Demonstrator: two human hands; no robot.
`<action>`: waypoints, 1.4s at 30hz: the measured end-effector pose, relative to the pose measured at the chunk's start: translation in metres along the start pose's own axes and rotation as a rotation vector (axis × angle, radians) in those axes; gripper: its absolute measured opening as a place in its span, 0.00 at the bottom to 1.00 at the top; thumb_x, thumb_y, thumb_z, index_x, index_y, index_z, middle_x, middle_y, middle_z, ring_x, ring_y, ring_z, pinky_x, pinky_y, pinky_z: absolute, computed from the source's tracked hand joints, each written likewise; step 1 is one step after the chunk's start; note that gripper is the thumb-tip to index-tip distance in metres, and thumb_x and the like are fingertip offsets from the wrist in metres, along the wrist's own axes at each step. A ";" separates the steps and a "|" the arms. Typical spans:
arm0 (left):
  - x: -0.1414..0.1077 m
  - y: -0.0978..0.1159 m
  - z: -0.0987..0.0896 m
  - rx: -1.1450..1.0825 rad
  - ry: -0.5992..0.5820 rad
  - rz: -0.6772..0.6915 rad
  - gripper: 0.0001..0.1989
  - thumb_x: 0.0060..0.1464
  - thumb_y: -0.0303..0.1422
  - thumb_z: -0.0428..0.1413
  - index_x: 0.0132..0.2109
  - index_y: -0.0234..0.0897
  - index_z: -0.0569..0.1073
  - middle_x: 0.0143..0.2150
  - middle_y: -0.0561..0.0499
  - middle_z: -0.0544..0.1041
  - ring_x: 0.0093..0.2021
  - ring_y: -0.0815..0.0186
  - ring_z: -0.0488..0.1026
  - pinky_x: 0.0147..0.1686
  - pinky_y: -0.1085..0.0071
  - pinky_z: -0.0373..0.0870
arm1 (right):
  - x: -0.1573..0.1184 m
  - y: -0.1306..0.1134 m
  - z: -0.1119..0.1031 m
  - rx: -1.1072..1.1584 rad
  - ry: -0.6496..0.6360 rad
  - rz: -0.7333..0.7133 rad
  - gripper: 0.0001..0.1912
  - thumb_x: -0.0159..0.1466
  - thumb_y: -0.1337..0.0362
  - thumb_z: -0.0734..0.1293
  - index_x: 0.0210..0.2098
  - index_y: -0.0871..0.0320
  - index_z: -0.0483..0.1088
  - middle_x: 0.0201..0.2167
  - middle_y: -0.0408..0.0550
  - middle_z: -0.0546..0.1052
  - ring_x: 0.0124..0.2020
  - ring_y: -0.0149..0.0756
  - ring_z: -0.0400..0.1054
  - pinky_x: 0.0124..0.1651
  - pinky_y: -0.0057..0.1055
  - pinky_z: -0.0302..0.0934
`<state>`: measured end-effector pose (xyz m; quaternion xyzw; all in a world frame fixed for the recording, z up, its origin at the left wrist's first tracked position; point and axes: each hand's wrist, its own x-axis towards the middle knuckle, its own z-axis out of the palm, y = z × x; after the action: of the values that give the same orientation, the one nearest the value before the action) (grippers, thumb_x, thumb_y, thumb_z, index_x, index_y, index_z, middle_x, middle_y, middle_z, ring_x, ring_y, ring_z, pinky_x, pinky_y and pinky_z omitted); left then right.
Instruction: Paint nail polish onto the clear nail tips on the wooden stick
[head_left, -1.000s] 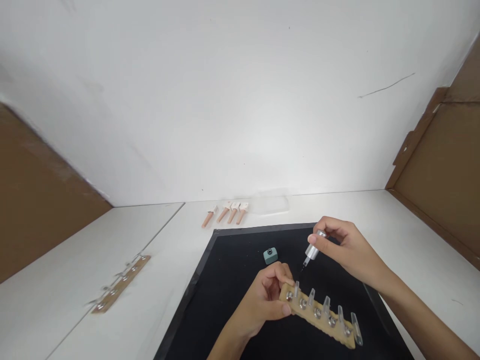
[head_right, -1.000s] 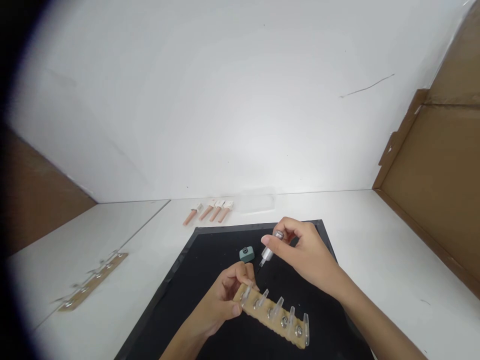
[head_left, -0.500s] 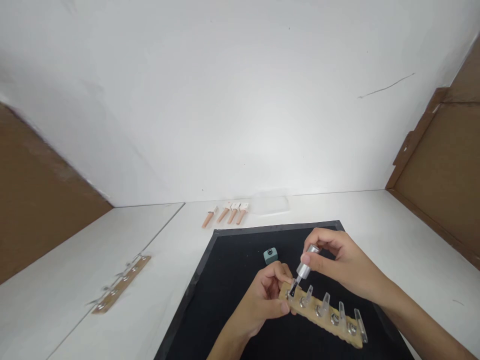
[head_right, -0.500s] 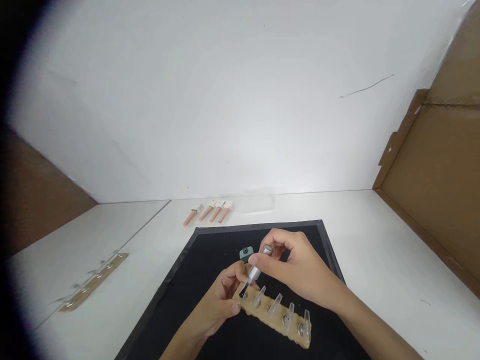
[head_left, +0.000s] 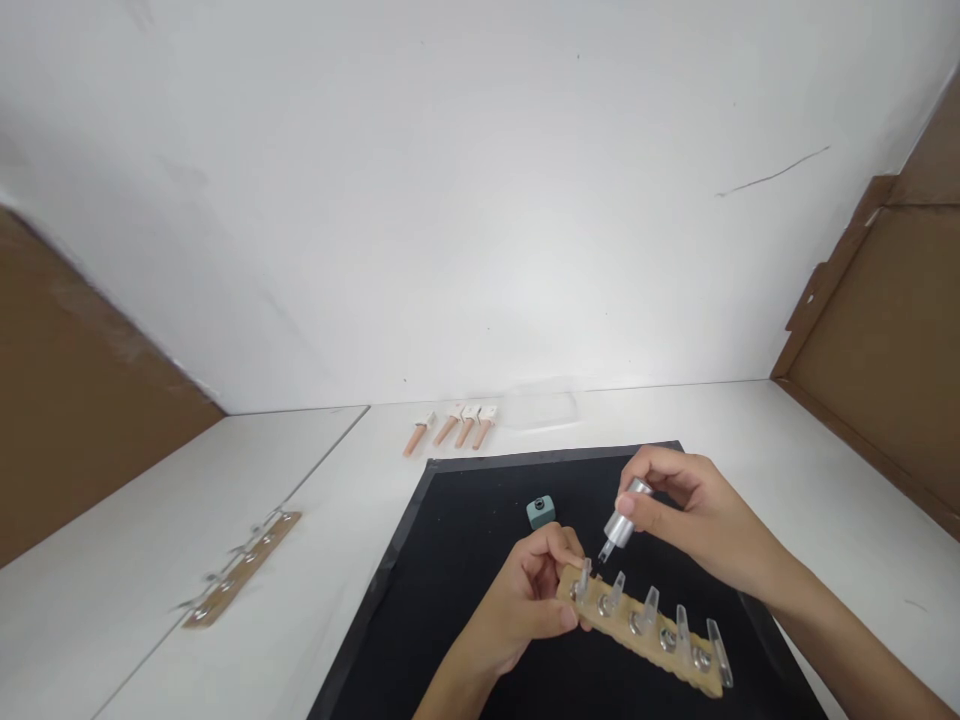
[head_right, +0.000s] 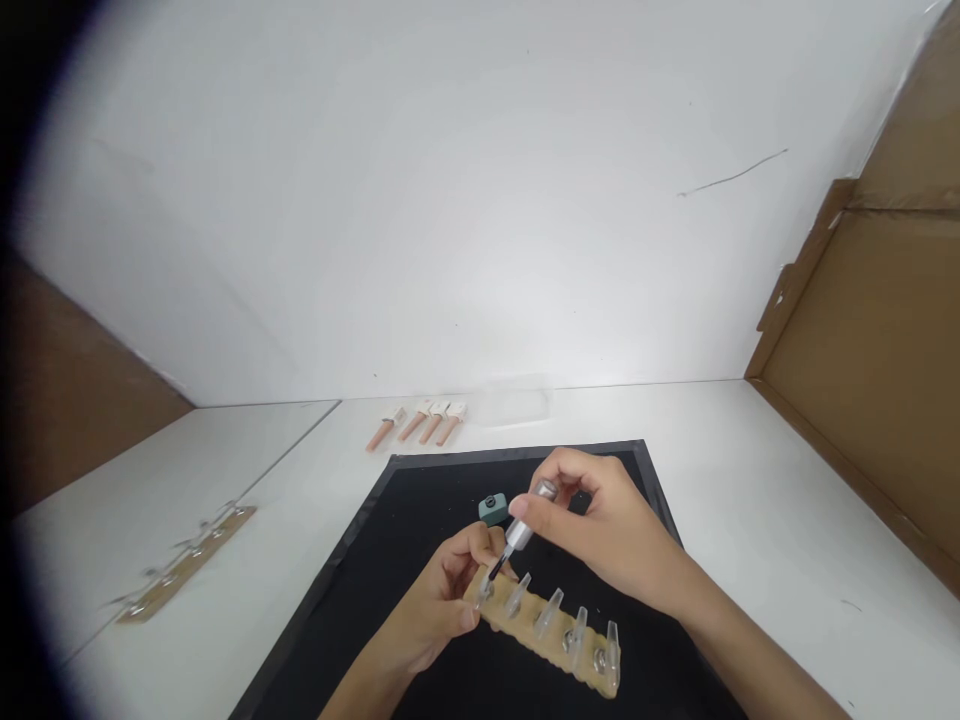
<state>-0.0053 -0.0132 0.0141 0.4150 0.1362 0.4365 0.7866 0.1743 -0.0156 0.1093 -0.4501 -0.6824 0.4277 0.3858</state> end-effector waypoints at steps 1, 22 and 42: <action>0.001 0.001 0.001 0.000 0.004 0.001 0.14 0.35 0.30 0.67 0.29 0.36 0.70 0.28 0.58 0.70 0.23 0.77 0.69 0.23 0.79 0.70 | 0.000 -0.001 0.001 0.011 -0.028 0.000 0.10 0.59 0.59 0.65 0.25 0.56 0.66 0.21 0.40 0.67 0.24 0.30 0.61 0.27 0.28 0.56; -0.002 0.001 0.002 -0.004 0.017 0.000 0.15 0.34 0.30 0.67 0.30 0.36 0.69 0.28 0.58 0.69 0.23 0.76 0.70 0.23 0.79 0.70 | 0.002 0.002 0.001 -0.034 -0.007 0.010 0.11 0.60 0.59 0.64 0.24 0.56 0.65 0.21 0.39 0.65 0.24 0.30 0.59 0.27 0.29 0.55; 0.001 0.005 0.005 0.031 0.021 -0.027 0.16 0.34 0.32 0.67 0.29 0.36 0.67 0.27 0.58 0.69 0.22 0.76 0.69 0.23 0.79 0.69 | -0.002 -0.004 0.004 0.030 -0.044 0.001 0.10 0.60 0.59 0.65 0.24 0.56 0.64 0.21 0.39 0.66 0.24 0.30 0.60 0.27 0.28 0.55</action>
<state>-0.0046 -0.0138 0.0209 0.4206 0.1568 0.4282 0.7843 0.1696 -0.0192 0.1112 -0.4352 -0.6838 0.4481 0.3772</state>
